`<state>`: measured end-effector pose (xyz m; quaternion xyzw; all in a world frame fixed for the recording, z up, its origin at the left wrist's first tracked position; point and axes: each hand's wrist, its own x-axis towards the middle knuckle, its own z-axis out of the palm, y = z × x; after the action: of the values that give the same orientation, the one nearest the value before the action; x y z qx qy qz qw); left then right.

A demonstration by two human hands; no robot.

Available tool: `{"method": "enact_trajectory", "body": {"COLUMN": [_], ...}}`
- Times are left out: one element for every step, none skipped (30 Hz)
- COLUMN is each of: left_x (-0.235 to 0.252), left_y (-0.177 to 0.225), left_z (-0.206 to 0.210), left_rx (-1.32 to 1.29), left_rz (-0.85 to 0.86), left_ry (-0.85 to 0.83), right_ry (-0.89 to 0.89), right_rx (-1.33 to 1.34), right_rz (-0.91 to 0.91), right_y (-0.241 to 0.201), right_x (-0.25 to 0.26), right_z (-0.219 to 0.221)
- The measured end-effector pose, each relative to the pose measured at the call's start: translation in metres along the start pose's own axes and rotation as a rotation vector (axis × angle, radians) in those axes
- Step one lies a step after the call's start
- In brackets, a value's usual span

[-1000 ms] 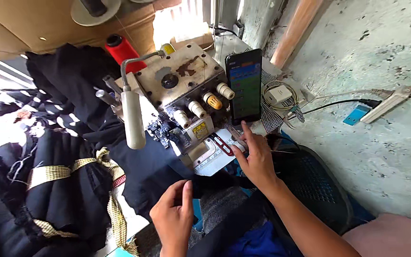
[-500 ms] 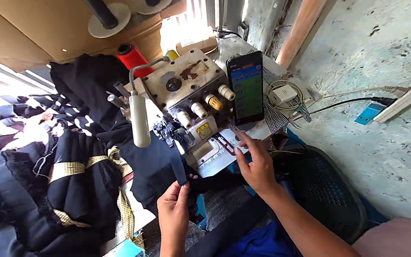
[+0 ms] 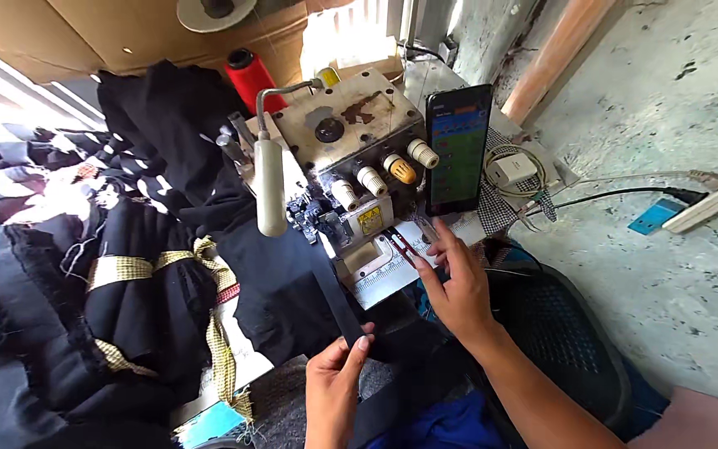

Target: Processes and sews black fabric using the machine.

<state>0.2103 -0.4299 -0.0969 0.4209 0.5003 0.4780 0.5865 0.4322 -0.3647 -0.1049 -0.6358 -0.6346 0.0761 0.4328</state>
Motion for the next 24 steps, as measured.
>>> {"method": "enact_trajectory", "body": {"left_x": [-0.001,-0.003,-0.004,-0.004,-0.004,-0.005,-0.006,-0.005,-0.005,-0.007,-0.009,-0.013,-0.016,-0.019,-0.022,-0.025,-0.028,-0.031,-0.033,-0.033,-0.032,-0.032,-0.032,-0.031], "left_y": [0.004,0.011,0.021,0.031,0.041,0.05,0.058,0.064,0.066,0.063,0.056,0.044,0.029,0.013,0.0,-0.01,-0.017,-0.021,-0.024,-0.025,-0.025,-0.024,-0.022,-0.021], "left_z": [-0.003,-0.005,-0.006,-0.007,-0.009,-0.009,-0.009,-0.008,-0.008,-0.007,-0.004,-0.002,-0.001,-0.001,-0.001,-0.003,-0.005,-0.006,-0.007,-0.008,-0.008,-0.008,-0.009,-0.01], "left_rx": [0.042,0.042,0.0,-0.062,-0.143,-0.242,-0.358,-0.468,-0.557,-0.595,-0.577,-0.52,-0.435,-0.346,-0.259,-0.168,-0.083,-0.014,0.034,0.065,0.079,0.078,0.074,0.068], "left_rz": [0.037,0.055,0.059,0.059,0.055,0.034,-0.003,-0.049,-0.1,-0.152,-0.199,-0.232,-0.239,-0.226,-0.193,-0.148,-0.104,-0.067,-0.042,-0.026,-0.022,-0.026,-0.029,-0.027], "left_ry": [0.009,0.006,-0.028,-0.087,-0.16,-0.233,-0.292,-0.327,-0.336,-0.307,-0.242,-0.165,-0.095,-0.041,-0.007,0.013,0.03,0.039,0.048,0.059,0.063,0.057,0.043,0.021], "right_ry": [-0.005,-0.033,-0.077,-0.134,-0.207,-0.292,-0.37,-0.426,-0.473,-0.508,-0.539,-0.565,-0.585,-0.602,-0.61,-0.609,-0.602,-0.594,-0.582,-0.572,-0.57,-0.578,-0.588,-0.604], "right_rx": [0.075,0.158,0.245,0.334,0.436,0.549,0.663,0.762,0.831,0.875,0.902,0.927,0.945,0.951,0.95,0.949,0.952,0.962,0.976,0.989,0.993,0.988,0.981,0.979], "right_rz": [-0.025,-0.044,-0.055,-0.058,-0.043,-0.003,0.056,0.121,0.173,0.204,0.231,0.265,0.305,0.344,0.374,0.394,0.413,0.426,0.439,0.454,0.473,0.494,0.506,0.51], "right_y": [-0.01,-0.022,-0.033,-0.043,-0.052,-0.058,-0.062,-0.065,-0.068,-0.069,-0.069,-0.067,-0.065,-0.063,-0.06,-0.059,-0.057,-0.056,-0.055,-0.054,-0.054,-0.055,-0.055,-0.055], "right_x": [-0.001,-0.001,0.0,0.002,0.003,0.003,0.002,-0.001,-0.005,-0.011,-0.019,-0.027,-0.036,-0.044,-0.05,-0.056,-0.063,-0.069,-0.074,-0.076,-0.077,-0.078,-0.077,-0.076], "right_z": [0.003,0.009,0.017,0.029,0.041,0.053,0.061,0.065,0.065,0.061,0.056,0.049,0.044,0.04,0.036,0.032,0.03,0.027,0.025,0.024,0.022,0.021,0.019,0.018]}}
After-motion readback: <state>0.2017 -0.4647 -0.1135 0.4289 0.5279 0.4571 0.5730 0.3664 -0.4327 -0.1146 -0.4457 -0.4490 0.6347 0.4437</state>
